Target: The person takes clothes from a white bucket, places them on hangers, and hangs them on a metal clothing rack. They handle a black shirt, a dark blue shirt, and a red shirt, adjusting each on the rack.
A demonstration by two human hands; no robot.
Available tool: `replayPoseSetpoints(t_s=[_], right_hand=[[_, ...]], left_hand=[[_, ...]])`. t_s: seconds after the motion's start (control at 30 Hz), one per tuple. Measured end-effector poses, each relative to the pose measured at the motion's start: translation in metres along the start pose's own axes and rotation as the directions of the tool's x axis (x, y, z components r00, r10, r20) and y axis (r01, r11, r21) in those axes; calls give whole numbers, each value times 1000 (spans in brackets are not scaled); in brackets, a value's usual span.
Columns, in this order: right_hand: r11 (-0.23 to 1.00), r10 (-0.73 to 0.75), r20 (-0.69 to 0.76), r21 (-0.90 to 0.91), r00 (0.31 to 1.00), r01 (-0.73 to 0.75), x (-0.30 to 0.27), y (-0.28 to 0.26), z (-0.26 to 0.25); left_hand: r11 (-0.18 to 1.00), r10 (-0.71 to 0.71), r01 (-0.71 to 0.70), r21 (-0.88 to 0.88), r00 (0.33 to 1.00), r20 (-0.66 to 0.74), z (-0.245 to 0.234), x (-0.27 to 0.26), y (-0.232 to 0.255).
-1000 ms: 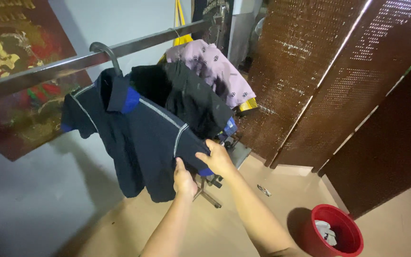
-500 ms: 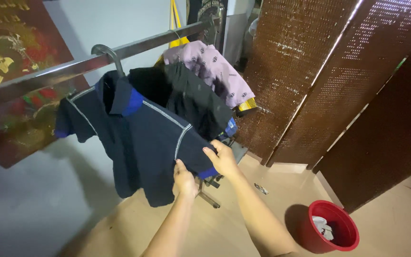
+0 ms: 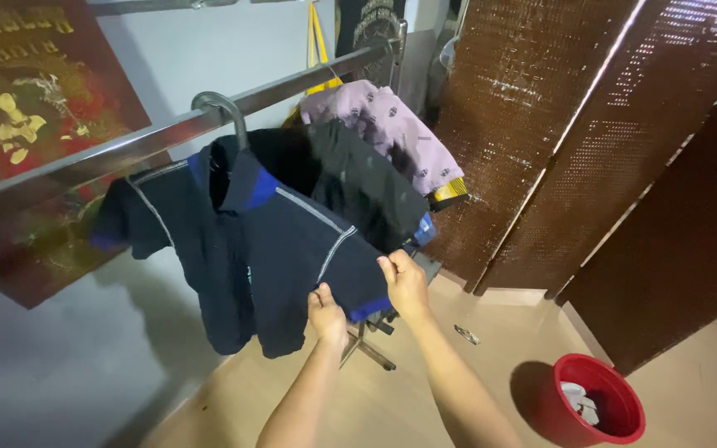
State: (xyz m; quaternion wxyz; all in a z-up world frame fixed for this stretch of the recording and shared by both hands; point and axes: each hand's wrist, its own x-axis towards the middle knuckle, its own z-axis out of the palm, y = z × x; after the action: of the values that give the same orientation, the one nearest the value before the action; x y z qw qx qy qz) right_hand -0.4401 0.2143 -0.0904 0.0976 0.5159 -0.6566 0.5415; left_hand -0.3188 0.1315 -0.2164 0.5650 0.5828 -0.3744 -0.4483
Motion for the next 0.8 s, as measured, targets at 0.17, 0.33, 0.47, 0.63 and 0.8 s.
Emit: replayPoseSetpoints(t_s=[0.17, 0.33, 0.47, 0.63, 0.8], right_hand=[[989, -27, -94, -147, 995, 13, 3, 0, 8], [957, -278, -272, -160, 921, 242, 29, -34, -10], [887, -461, -300, -144, 835, 438, 38, -79, -10], [836, -534, -165, -245, 829, 490, 51, -110, 25], [842, -496, -72, -281, 865, 460, 64, -124, 40]], left_hand=[[934, 49, -111, 339, 981, 186, -9, 30, -6], [805, 486, -523, 280, 852, 194, -75, 33, 38], [350, 934, -907, 235, 317, -166, -139, 66, 112], [213, 977, -800, 560, 155, -149, -186, 145, 191], [243, 938, -835, 494, 331, 99, -196, 190, 230]])
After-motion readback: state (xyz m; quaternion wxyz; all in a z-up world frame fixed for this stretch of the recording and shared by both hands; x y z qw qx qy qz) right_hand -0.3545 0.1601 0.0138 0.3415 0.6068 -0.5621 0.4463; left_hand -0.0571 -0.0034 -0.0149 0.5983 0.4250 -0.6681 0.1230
